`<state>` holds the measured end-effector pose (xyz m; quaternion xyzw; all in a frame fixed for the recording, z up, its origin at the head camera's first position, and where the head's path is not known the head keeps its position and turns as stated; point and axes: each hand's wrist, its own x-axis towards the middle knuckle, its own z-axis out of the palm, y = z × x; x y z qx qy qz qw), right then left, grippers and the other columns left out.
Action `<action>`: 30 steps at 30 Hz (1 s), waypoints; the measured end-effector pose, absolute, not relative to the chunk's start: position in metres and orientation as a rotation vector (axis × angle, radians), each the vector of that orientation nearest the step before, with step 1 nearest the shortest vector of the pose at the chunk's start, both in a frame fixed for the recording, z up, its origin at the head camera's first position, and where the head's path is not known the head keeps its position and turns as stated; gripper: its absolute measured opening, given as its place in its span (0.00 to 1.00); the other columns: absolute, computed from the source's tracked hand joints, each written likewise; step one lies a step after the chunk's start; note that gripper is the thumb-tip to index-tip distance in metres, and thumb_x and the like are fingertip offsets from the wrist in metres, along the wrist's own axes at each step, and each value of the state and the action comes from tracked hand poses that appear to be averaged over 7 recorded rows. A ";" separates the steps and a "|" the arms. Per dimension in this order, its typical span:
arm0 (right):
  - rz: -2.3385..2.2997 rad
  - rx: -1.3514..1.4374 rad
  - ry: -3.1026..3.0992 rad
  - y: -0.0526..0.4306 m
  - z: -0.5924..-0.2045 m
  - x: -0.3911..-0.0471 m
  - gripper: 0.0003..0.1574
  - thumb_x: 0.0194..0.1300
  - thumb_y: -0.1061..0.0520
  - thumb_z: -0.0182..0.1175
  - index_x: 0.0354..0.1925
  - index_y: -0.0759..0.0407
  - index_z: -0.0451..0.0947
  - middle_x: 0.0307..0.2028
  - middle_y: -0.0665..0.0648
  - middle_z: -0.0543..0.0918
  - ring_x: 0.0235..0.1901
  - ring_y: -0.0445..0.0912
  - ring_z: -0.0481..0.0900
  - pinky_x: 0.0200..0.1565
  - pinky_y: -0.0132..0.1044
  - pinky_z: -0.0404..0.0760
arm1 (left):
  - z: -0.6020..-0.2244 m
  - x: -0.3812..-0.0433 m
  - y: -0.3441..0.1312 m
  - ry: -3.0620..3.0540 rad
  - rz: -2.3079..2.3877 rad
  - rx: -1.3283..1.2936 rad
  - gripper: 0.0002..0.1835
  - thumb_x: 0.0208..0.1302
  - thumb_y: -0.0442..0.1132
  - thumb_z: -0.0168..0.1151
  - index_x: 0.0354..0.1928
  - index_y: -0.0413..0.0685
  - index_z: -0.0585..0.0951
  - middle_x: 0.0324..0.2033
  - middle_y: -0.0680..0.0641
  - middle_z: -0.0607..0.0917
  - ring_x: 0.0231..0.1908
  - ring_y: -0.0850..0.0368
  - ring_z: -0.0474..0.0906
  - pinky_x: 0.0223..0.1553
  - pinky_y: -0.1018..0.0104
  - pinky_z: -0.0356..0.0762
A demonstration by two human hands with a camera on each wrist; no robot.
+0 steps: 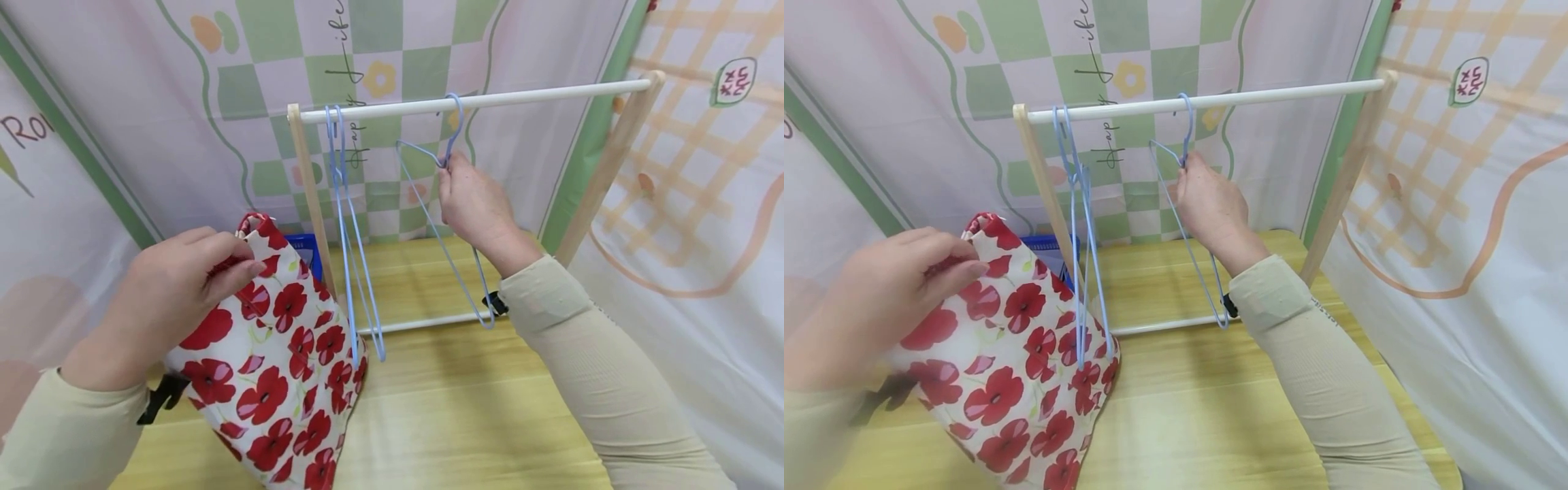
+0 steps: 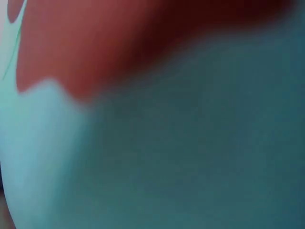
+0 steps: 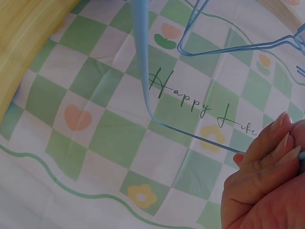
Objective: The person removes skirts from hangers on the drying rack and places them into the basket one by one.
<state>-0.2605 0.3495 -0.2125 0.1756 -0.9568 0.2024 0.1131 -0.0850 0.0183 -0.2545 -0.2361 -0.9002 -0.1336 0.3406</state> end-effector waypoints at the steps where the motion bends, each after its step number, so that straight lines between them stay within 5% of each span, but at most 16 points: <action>1: 0.594 0.515 -2.809 0.349 -0.213 -0.260 0.24 0.86 0.49 0.34 0.64 0.61 0.67 0.29 0.59 0.85 0.26 0.54 0.82 0.29 0.46 0.75 | -0.254 -0.085 0.017 -2.341 -0.342 -0.616 0.14 0.54 0.33 0.81 0.40 0.46 0.85 0.32 0.48 0.86 0.30 0.54 0.83 0.31 0.51 0.88; 9: 0.604 0.506 -2.823 0.346 -0.212 -0.258 0.26 0.86 0.49 0.33 0.67 0.61 0.65 0.30 0.60 0.84 0.26 0.53 0.82 0.29 0.46 0.75 | -0.252 -0.083 0.007 -2.365 -0.358 -0.634 0.23 0.54 0.27 0.77 0.53 0.45 0.86 0.41 0.46 0.89 0.33 0.57 0.82 0.31 0.58 0.85; 19: 0.614 0.507 -2.807 0.347 -0.210 -0.257 0.25 0.86 0.49 0.34 0.68 0.60 0.66 0.30 0.60 0.84 0.26 0.53 0.81 0.28 0.46 0.74 | -0.254 -0.081 0.004 -2.334 -0.325 -0.677 0.33 0.55 0.23 0.76 0.65 0.43 0.80 0.44 0.42 0.88 0.41 0.46 0.87 0.39 0.44 0.88; 30: 0.599 0.509 -2.818 0.346 -0.211 -0.257 0.25 0.86 0.49 0.34 0.67 0.61 0.66 0.29 0.59 0.85 0.25 0.53 0.81 0.28 0.46 0.74 | -0.252 -0.082 0.002 -2.363 -0.307 -0.619 0.24 0.56 0.24 0.76 0.55 0.50 0.87 0.38 0.43 0.88 0.34 0.47 0.86 0.34 0.46 0.88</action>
